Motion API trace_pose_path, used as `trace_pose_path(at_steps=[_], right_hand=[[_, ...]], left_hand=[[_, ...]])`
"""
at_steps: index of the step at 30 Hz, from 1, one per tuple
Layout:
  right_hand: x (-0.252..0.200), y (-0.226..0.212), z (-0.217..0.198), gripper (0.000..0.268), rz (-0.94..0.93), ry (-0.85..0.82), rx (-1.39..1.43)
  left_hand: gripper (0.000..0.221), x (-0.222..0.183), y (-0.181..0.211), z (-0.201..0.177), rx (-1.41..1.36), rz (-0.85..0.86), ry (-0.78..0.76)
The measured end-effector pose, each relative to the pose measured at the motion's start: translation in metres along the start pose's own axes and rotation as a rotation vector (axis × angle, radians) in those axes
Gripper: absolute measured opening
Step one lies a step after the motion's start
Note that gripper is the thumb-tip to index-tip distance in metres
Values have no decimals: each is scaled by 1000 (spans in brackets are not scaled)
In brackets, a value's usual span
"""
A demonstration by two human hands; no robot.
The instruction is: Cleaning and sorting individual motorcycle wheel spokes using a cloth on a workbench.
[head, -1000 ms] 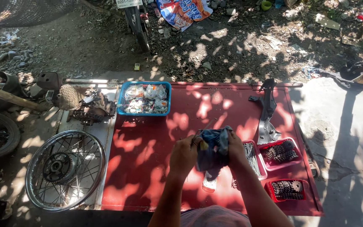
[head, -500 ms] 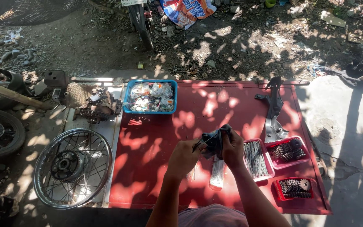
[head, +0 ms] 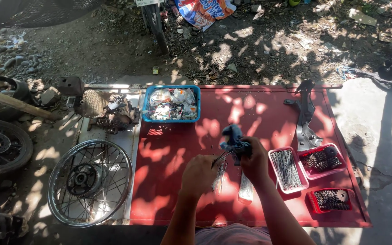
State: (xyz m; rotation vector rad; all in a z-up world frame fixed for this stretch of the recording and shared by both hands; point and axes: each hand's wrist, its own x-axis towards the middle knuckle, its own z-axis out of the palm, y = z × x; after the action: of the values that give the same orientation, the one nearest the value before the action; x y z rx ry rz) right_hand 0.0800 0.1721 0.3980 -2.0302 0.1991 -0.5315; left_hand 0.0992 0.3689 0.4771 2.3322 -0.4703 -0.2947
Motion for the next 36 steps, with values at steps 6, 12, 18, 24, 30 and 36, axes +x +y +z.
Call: trace_pose_path(at_steps=[6,12,18,24,30,36], right_hand=[[9,6,-23,33,325,-595,109],[10,70,-33,22,279,-86,996],[33,40,-61,15,24,413,188],[31,52,-63,18,84,161,265],[36,46,-77,17,64,269,275],[39,60,-92,14,66,295,250]], left_hand=[[21,5,-41,-17,63,107,-65],[21,8,-22,-11,-83,144,58],[19,5,-16,9,-228,96,-66],[28,14,22,14,-260,133,132],[43,15,23,68,-301,-8,-358],[41,28,36,82,-171,11,-292]])
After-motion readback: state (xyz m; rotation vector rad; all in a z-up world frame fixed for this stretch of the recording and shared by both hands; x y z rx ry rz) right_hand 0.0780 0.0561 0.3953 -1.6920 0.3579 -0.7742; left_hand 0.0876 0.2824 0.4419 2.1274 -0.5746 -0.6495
